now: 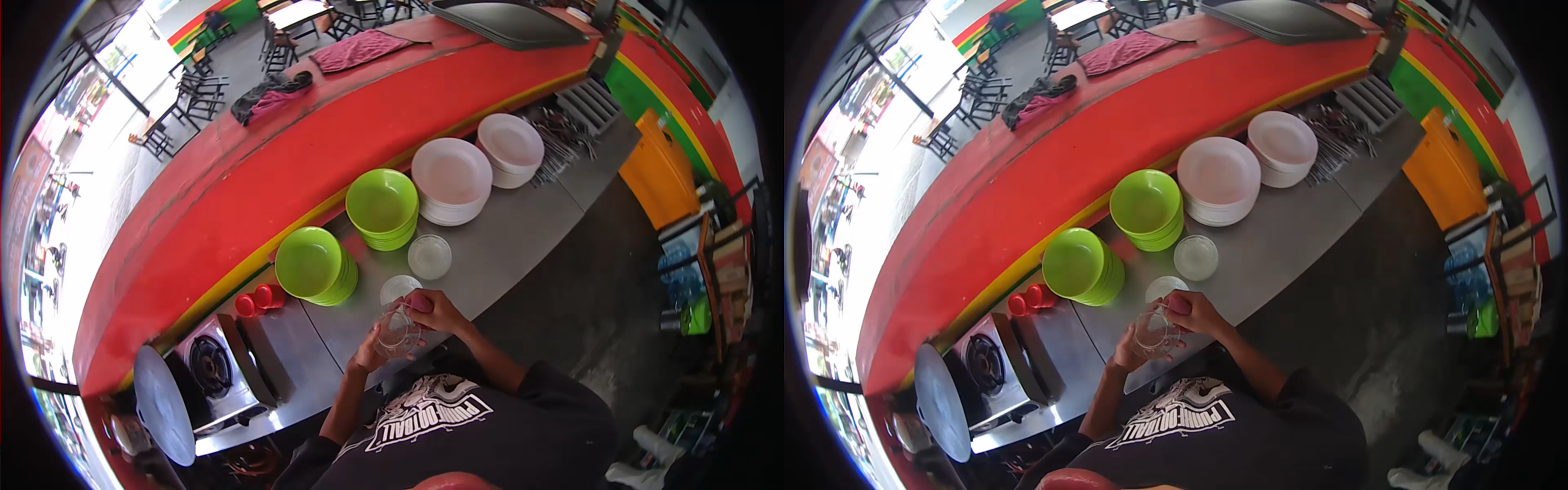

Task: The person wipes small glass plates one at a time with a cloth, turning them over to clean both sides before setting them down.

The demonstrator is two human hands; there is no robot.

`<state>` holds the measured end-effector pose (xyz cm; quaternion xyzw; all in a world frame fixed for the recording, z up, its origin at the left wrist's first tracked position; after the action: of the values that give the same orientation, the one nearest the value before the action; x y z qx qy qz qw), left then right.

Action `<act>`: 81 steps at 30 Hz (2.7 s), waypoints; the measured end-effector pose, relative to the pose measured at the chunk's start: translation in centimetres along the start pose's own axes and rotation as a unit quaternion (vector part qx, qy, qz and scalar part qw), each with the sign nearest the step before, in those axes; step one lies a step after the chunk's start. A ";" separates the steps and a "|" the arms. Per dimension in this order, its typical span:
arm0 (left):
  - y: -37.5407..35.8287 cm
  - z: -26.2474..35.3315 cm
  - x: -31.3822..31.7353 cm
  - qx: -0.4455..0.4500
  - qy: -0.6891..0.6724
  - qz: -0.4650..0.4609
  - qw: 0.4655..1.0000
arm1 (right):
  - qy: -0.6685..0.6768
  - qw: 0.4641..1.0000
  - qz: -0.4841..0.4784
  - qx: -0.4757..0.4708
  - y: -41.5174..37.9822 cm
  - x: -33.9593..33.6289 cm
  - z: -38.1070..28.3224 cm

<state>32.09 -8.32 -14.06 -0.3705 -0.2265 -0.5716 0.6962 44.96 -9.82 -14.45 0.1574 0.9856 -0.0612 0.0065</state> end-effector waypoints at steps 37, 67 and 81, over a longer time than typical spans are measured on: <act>-21.8 -3.9 1.4 0.258 0.076 0.188 0.945 | -0.233 0.947 0.024 -0.221 -11.1 20.8 -8.9; -19.1 1.0 3.6 0.418 -0.016 0.205 0.885 | -0.234 0.904 0.072 -0.350 -14.2 18.4 -13.2; -17.6 1.2 3.5 0.370 -0.072 0.226 0.898 | -0.146 0.883 0.150 -0.420 -11.6 18.2 -17.6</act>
<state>16.14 -10.87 -6.16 -0.1679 -0.3814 -0.2459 0.8751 24.16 -12.93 3.79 0.2748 0.8718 0.3376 0.2245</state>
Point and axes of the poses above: each hand's wrist, its own y-axis towards the middle knuckle, its own x-axis out of the palm, z = x × y, the point moved 10 cm from there along y, towards the middle knuckle, and after that the axes turned 1 degree about z, right-handed, at the moved point
